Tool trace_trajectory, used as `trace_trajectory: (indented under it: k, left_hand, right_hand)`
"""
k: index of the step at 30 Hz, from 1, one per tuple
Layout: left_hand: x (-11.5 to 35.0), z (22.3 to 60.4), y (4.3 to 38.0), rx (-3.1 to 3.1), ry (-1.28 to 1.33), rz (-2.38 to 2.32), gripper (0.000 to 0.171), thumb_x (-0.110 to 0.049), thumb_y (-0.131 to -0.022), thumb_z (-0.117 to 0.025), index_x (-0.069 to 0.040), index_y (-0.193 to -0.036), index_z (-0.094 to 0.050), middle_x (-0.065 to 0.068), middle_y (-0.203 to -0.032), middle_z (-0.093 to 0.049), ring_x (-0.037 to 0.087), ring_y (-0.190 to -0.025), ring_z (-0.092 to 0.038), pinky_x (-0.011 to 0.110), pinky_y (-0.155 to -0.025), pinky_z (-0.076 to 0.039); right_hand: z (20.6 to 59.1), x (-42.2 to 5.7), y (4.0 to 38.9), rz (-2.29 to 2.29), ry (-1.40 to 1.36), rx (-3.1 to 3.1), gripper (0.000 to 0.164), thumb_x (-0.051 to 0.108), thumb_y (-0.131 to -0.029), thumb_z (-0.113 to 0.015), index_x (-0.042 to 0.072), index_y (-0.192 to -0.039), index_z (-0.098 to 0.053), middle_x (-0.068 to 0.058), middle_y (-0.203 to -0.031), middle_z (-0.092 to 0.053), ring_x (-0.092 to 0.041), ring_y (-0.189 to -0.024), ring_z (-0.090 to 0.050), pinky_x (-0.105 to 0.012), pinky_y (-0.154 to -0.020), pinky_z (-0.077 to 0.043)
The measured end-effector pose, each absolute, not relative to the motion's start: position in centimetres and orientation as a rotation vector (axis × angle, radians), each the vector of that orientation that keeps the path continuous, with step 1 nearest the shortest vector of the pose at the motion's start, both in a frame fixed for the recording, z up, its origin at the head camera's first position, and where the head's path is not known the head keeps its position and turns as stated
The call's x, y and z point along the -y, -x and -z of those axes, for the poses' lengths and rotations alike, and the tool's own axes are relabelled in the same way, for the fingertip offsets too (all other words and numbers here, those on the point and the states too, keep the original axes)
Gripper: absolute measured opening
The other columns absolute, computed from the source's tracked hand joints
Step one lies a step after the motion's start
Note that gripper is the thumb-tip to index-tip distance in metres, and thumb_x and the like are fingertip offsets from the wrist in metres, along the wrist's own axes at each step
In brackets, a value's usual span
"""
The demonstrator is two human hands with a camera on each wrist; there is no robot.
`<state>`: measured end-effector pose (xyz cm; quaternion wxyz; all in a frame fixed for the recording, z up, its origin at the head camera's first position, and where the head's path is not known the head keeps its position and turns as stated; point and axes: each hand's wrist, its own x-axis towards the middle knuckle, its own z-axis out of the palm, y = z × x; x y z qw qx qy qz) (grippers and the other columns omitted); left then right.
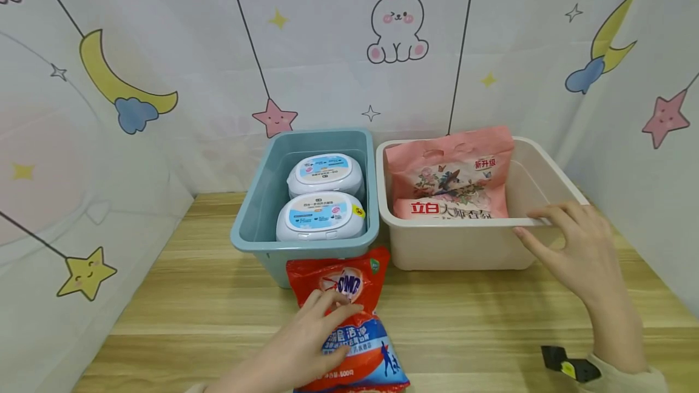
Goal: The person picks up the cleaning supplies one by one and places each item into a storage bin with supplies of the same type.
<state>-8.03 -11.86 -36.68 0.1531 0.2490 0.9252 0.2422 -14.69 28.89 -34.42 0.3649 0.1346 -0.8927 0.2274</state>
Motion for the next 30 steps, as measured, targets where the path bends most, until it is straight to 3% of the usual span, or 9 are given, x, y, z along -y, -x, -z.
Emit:
trace_trajectory:
  k: [8, 13, 24, 30]
  left_hand:
    - [12.1, 37.4, 7.6, -2.562, -0.679, -0.649, 0.061, -0.037, -0.083, -0.072, -0.047, -0.137, -0.044, -0.004, -0.149, -0.033, 0.024, -0.133, -0.033, 0.034, -0.078, -0.059]
    - [12.0, 37.9, 7.4, -2.537, -0.711, -0.620, 0.064, -0.042, -0.084, -0.071, -0.052, -0.138, -0.038, -0.007, -0.150, -0.028, 0.023, -0.136, -0.029, 0.029, -0.073, -0.058]
    - [12.0, 38.7, 7.0, -2.577, -0.810, -0.446, 0.076, -0.062, -0.076, -0.067, -0.050, -0.142, -0.033, -0.003, -0.153, -0.027, 0.028, -0.134, -0.030, 0.046, -0.085, -0.056]
    - [11.9, 39.1, 6.7, -2.616, -0.841, -0.371, 0.078, -0.059, -0.078, -0.067, -0.050, -0.145, -0.029, -0.003, -0.153, -0.026, 0.029, -0.136, -0.030, 0.053, -0.091, -0.052]
  right_hand:
    - [34.3, -28.6, 14.6, -0.584, -0.318, 2.307, 0.031, 0.018, -0.068, -0.082, 0.007, -0.093, -0.067, -0.012, -0.089, -0.059, -0.039, -0.097, -0.050, -0.059, -0.088, -0.033]
    - [34.3, -28.5, 14.7, -0.565, -0.318, 2.289, 0.031, 0.016, -0.066, -0.083, 0.007, -0.091, -0.066, -0.013, -0.088, -0.059, -0.040, -0.095, -0.051, -0.060, -0.088, -0.033]
    - [34.5, -28.4, 14.8, -0.542, -0.325, 2.275, 0.031, 0.016, -0.065, -0.084, 0.006, -0.090, -0.067, -0.014, -0.086, -0.059, -0.038, -0.091, -0.052, -0.058, -0.084, -0.035]
    - [34.6, -28.5, 14.8, -0.537, -0.332, 2.267, 0.031, 0.021, -0.067, -0.083, 0.007, -0.090, -0.068, -0.014, -0.086, -0.060, -0.039, -0.092, -0.053, -0.059, -0.084, -0.036]
